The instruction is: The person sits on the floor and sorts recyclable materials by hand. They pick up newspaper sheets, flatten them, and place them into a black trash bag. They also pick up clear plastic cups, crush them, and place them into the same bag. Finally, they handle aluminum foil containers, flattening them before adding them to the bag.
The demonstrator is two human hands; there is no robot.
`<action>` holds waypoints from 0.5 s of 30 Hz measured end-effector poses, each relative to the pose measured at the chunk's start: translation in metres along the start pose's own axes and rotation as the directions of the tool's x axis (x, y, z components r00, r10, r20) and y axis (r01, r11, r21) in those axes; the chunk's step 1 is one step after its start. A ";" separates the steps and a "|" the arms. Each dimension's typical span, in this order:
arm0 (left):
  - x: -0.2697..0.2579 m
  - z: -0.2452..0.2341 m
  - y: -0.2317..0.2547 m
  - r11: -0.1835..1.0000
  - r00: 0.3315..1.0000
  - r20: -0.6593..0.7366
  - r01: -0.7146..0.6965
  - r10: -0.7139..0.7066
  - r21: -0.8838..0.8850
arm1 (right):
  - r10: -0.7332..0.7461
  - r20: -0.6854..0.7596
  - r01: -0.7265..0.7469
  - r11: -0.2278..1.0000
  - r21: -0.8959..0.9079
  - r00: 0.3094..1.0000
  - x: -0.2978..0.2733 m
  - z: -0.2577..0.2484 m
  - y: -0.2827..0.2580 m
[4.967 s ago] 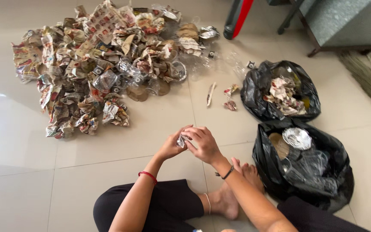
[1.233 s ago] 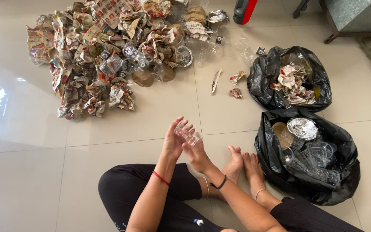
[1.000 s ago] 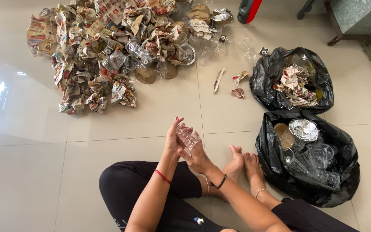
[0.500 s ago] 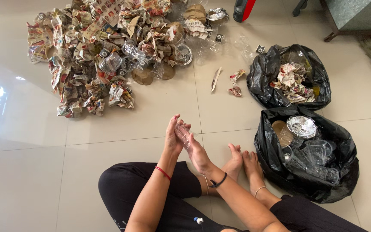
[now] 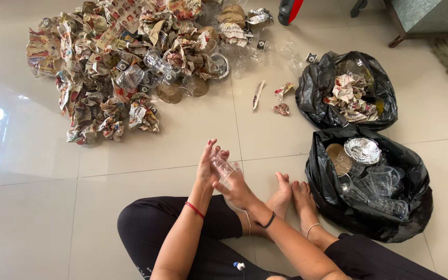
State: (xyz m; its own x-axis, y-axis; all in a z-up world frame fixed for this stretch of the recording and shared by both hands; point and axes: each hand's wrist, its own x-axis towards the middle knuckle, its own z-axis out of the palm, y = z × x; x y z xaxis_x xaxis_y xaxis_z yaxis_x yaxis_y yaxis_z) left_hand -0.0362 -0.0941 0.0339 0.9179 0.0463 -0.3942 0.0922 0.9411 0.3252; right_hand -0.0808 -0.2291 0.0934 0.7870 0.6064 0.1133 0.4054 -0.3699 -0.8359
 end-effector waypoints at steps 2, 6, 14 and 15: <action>0.004 -0.004 -0.001 0.999 0.997 0.060 -0.053 0.052 0.002 | 0.123 -0.008 -0.099 0.828 0.551 0.992 -0.001 0.003 -0.008; 0.003 0.000 0.000 0.997 0.991 0.115 -0.071 0.069 0.011 | 0.263 0.119 -0.173 0.194 0.966 0.957 0.006 0.004 -0.010; 0.002 0.002 0.000 0.993 0.995 0.033 0.087 -0.090 0.085 | 0.169 0.018 -0.165 0.977 -0.136 0.985 -0.002 0.005 0.027; 0.004 -0.002 -0.003 0.993 0.994 0.053 0.097 -0.100 0.066 | 0.155 0.038 -0.141 0.956 -0.255 0.987 -0.003 0.007 0.029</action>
State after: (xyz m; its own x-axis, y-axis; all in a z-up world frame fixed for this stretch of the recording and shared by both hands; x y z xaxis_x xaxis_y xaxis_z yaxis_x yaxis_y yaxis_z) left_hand -0.0336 -0.0957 0.0293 0.9231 -0.0663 -0.3789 0.2061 0.9170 0.3417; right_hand -0.0742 -0.2368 0.0648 0.8224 0.5676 -0.0383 0.3957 -0.6191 -0.6783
